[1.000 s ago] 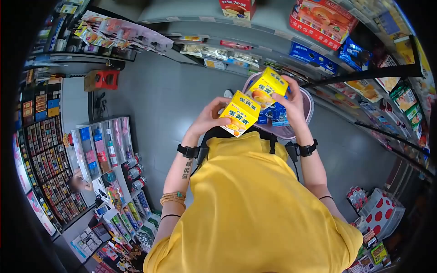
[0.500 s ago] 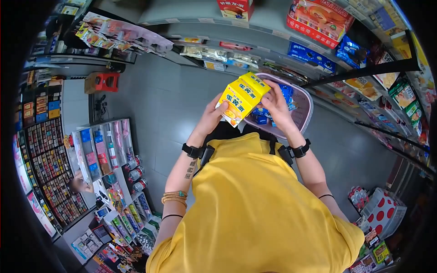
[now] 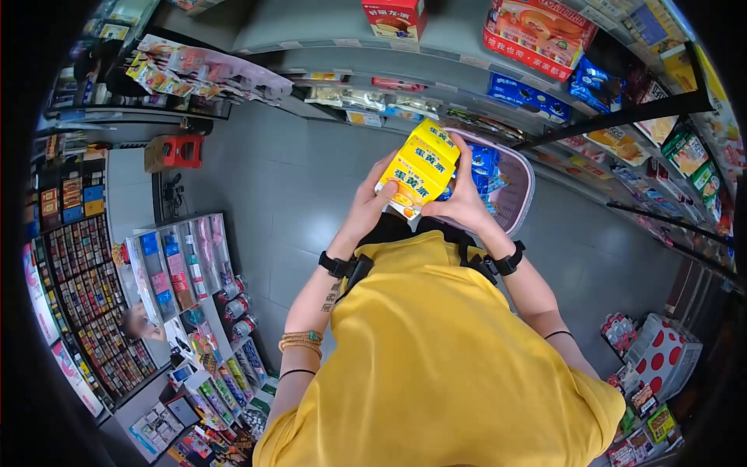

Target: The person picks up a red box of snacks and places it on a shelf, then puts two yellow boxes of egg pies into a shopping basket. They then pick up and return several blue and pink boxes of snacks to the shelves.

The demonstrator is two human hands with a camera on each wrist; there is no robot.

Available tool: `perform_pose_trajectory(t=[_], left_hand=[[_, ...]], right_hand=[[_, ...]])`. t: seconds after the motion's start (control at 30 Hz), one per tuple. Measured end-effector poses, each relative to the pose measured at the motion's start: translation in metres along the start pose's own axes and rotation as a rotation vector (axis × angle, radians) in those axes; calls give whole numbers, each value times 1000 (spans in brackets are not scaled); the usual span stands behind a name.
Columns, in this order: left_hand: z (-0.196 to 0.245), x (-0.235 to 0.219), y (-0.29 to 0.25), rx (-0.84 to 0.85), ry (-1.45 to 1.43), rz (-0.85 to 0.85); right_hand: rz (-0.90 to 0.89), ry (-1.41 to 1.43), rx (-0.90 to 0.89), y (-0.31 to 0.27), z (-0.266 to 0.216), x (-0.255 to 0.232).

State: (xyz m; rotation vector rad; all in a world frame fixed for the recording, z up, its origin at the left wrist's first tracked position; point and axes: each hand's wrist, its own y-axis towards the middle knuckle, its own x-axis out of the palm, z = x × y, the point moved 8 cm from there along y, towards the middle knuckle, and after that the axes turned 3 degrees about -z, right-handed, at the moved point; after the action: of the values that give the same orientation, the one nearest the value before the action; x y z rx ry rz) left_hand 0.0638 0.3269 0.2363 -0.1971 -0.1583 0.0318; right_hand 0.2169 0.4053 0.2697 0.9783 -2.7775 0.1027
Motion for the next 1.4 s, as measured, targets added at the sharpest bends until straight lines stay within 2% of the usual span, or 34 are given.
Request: perform_pose_trajectory(t=[0.5,0.73,0.83,0.97,1.1,1.2,1.4], left_hand=[[6,2,6,18,56,19],[3,1,6,16,30,49],[16,5,6,57,29,89],[10,1,9,60,124,17],[26,7,16,113,150,22],[47,15,28,176,144,24],[92,28,68,263,164,28]], right_hand=[[-17,-264,-94,9,-7,-4],[14,-47,-35,8,-6,-3],[46,-22,-23,7,-7,-4],[78,-10,-52,5,-4,-7],[111,38,-36,5,-2,-12],[108,8,-106,13,-8,-19],[163,-183,-219,43,-67,-48]])
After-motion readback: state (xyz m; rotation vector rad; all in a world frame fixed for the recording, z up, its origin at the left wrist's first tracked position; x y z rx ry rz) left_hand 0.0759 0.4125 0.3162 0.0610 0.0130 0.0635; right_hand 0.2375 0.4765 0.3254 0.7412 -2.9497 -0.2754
